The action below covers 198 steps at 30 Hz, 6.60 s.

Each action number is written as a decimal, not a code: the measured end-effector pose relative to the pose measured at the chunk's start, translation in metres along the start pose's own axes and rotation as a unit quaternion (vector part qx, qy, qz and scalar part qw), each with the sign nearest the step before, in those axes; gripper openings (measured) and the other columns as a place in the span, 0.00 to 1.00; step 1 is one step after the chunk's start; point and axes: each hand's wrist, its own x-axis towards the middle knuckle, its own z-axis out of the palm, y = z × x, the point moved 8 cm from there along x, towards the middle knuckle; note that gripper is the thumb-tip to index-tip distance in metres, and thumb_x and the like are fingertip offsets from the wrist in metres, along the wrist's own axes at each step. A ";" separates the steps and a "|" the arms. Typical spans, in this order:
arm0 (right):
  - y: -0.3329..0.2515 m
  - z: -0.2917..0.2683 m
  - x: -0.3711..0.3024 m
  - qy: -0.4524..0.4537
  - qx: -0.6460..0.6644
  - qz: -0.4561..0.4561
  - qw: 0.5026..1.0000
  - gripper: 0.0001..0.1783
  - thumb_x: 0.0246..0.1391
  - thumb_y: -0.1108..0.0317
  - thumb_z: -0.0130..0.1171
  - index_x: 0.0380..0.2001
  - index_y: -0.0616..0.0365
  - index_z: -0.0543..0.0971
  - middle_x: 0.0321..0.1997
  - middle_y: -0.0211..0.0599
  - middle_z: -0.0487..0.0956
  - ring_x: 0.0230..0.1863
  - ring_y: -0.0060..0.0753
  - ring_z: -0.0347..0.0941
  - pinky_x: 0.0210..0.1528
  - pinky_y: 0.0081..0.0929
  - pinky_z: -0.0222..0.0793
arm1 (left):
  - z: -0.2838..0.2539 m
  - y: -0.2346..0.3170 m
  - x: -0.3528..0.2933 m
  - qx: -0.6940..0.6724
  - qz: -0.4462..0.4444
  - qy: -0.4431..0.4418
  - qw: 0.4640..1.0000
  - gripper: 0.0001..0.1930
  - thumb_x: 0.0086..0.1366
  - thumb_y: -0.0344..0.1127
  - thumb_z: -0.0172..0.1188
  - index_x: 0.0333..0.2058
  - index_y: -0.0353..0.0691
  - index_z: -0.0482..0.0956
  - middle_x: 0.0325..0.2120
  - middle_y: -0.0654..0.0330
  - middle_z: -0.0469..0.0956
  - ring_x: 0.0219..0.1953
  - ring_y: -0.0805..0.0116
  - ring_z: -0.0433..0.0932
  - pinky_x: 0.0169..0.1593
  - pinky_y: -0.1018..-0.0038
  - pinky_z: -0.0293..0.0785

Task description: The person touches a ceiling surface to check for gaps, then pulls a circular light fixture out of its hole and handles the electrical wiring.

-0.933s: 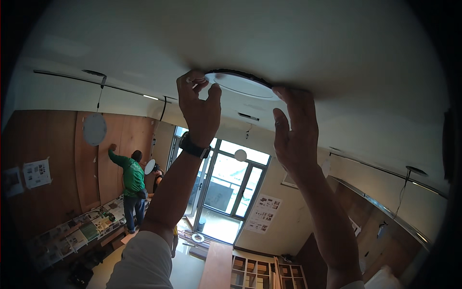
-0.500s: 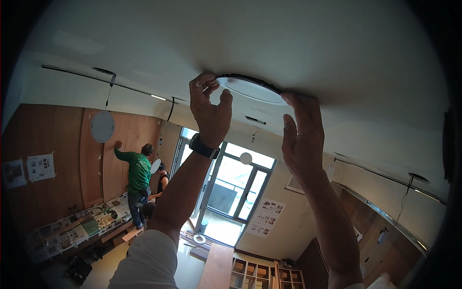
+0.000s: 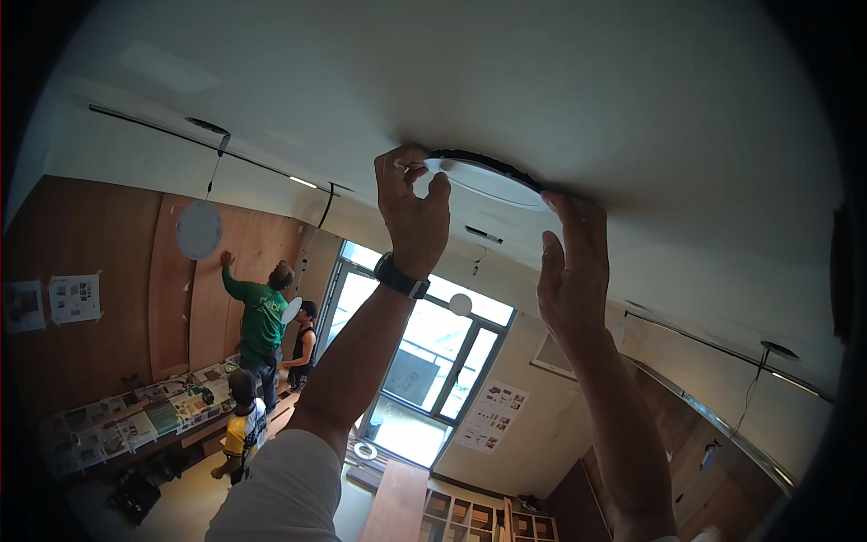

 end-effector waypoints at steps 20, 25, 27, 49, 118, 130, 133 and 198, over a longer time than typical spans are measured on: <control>0.003 0.011 -0.018 0.027 0.064 0.092 0.993 0.32 0.59 0.89 0.50 0.66 0.59 0.70 0.62 0.50 0.68 0.64 0.49 0.71 0.59 0.41 0.79 | -0.004 0.004 -0.002 -0.002 0.006 -0.032 0.999 0.19 0.60 0.20 0.67 0.48 0.40 0.73 0.46 0.63 0.75 0.49 0.72 0.76 0.56 0.70 0.77; 0.014 0.008 -0.020 0.051 0.082 0.097 0.991 0.30 0.59 0.89 0.52 0.63 0.58 0.72 0.60 0.49 0.71 0.62 0.49 0.73 0.56 0.40 0.79 | -0.004 0.007 -0.004 -0.030 -0.024 -0.059 0.998 0.20 0.65 0.35 0.72 0.50 0.38 0.73 0.46 0.60 0.73 0.50 0.70 0.74 0.55 0.68 0.77; 0.015 0.006 -0.018 0.067 0.092 0.096 0.989 0.28 0.59 0.89 0.50 0.61 0.58 0.73 0.58 0.48 0.73 0.60 0.48 0.73 0.53 0.40 0.79 | -0.004 0.012 0.000 -0.024 -0.056 -0.060 0.996 0.22 0.64 0.40 0.74 0.48 0.37 0.73 0.47 0.59 0.70 0.51 0.68 0.73 0.57 0.63 0.77; 0.030 0.002 -0.017 0.085 0.157 0.085 0.980 0.24 0.58 0.91 0.48 0.54 0.61 0.78 0.51 0.46 0.77 0.54 0.49 0.76 0.55 0.43 0.74 | 0.059 0.035 -0.040 0.161 -0.045 -0.064 0.984 0.71 0.50 0.58 0.81 0.68 0.22 0.33 0.64 0.30 0.41 0.70 0.28 0.43 0.67 0.29 0.53; 0.075 0.041 -0.055 0.131 0.199 0.217 0.947 0.14 0.62 0.75 0.64 0.51 0.63 0.83 0.46 0.48 0.83 0.46 0.46 0.84 0.48 0.36 0.80 | 0.058 0.033 -0.047 0.117 -0.081 -0.045 0.989 0.70 0.51 0.54 0.81 0.74 0.34 0.35 0.69 0.37 0.38 0.74 0.31 0.46 0.65 0.37 0.70; 0.079 0.037 -0.051 0.107 0.192 0.187 0.957 0.11 0.64 0.74 0.63 0.48 0.64 0.83 0.42 0.44 0.83 0.37 0.41 0.83 0.39 0.35 0.77 | 0.057 0.035 -0.049 0.090 -0.106 -0.059 0.989 0.71 0.49 0.56 0.81 0.74 0.32 0.35 0.68 0.35 0.38 0.73 0.27 0.47 0.63 0.37 0.72; 0.076 0.038 -0.050 0.111 0.187 0.187 0.958 0.11 0.64 0.75 0.62 0.49 0.63 0.83 0.42 0.44 0.83 0.37 0.40 0.82 0.39 0.34 0.77 | 0.055 0.032 -0.047 0.092 -0.095 -0.060 0.989 0.71 0.50 0.56 0.81 0.74 0.33 0.35 0.68 0.34 0.38 0.73 0.27 0.48 0.63 0.38 0.73; 0.056 0.049 -0.076 0.206 0.215 0.219 0.929 0.18 0.62 0.81 0.62 0.55 0.61 0.83 0.49 0.45 0.81 0.47 0.39 0.83 0.44 0.30 0.80 | 0.050 0.035 -0.044 0.091 -0.093 -0.078 0.988 0.71 0.48 0.57 0.83 0.73 0.29 0.38 0.67 0.37 0.42 0.71 0.33 0.51 0.60 0.46 0.78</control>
